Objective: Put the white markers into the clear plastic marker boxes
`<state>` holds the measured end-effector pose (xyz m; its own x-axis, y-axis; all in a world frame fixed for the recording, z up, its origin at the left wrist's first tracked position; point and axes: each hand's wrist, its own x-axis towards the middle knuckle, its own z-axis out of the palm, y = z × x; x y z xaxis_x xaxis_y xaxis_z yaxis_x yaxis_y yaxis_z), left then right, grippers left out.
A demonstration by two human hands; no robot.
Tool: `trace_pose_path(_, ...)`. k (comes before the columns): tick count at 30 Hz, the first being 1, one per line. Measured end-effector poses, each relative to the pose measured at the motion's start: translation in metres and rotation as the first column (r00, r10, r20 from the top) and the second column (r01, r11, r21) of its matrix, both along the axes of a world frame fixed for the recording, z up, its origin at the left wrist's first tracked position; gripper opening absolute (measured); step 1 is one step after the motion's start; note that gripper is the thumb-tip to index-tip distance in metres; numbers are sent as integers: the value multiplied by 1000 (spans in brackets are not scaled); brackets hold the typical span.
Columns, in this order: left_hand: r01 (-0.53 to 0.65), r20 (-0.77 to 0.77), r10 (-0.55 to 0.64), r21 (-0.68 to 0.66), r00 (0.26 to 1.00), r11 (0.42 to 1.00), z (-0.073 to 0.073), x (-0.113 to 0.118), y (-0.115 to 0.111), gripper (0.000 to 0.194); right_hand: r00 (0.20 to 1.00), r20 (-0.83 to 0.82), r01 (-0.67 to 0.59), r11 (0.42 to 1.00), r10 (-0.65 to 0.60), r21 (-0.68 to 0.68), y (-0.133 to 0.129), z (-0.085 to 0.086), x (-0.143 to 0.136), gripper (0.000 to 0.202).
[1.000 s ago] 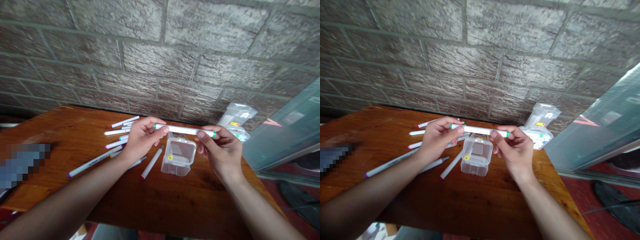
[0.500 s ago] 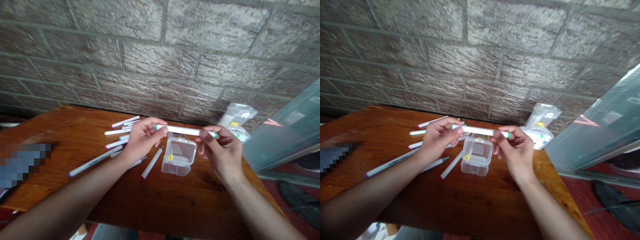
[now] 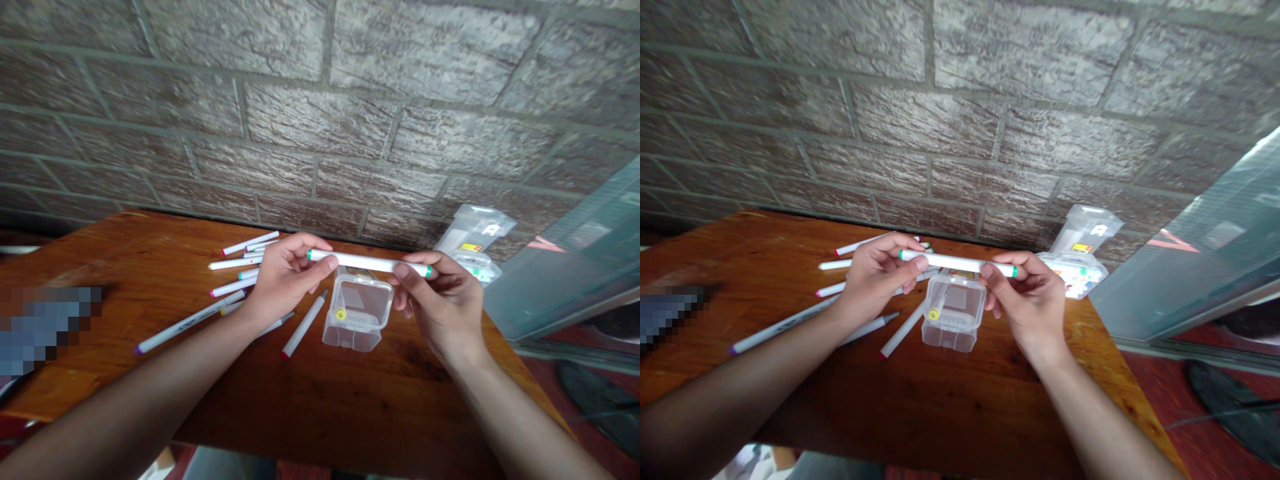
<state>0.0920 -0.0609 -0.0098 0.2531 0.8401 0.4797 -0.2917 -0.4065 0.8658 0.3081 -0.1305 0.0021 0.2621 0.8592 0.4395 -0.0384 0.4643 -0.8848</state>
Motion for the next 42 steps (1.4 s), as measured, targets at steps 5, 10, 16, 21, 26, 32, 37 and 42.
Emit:
trace_pose_path(5, -25, -30, 25, -6, 999, 1000, 2, -1, -2, 21, 1000, -19, -3, 1000, 2, -11, -1, 1, -2, 21)
trace_pose_path(10, -32, -46, 32, -7, 998, 999, 2, -1, -2, 24, 1000, -11, 8, 1000, -8, -20, -1, 2, -2, 23)
trace_pose_path(16, -19, -20, 19, -12, 1000, 1000, 2, 1, -1, 30, 1000, 0, -1, 1000, 1, -22, -1, 1, -1, 24)
trace_pose_path(21, -14, -28, 14, -11, 1000, 1000, 2, -1, -2, 25, 1000, -13, -12, 1000, 11, -28, -2, 2, -2, 24)
trace_pose_path(26, -22, -35, 22, -9, 999, 1000, 1, -2, -2, 23, 1000, -20, -15, 999, 15, -37, -3, 4, -2, 24)
trace_pose_path(32, -20, -19, 19, -25, 1000, 999, 1, 0, -1, 29, 1000, 24, -4, 1000, 4, -19, -3, 2, -1, 23)
trace_pose_path(37, -16, -20, 16, -36, 1000, 999, 1, 1, -1, 33, 999, 51, 15, 1000, -14, -21, -2, 1, -1, 26)
trace_pose_path(42, 8, -5, -8, -49, 1000, 999, 1, 0, -1, 28, 1000, 11, -12, 1000, 12, -20, -3, 3, -1, 23)
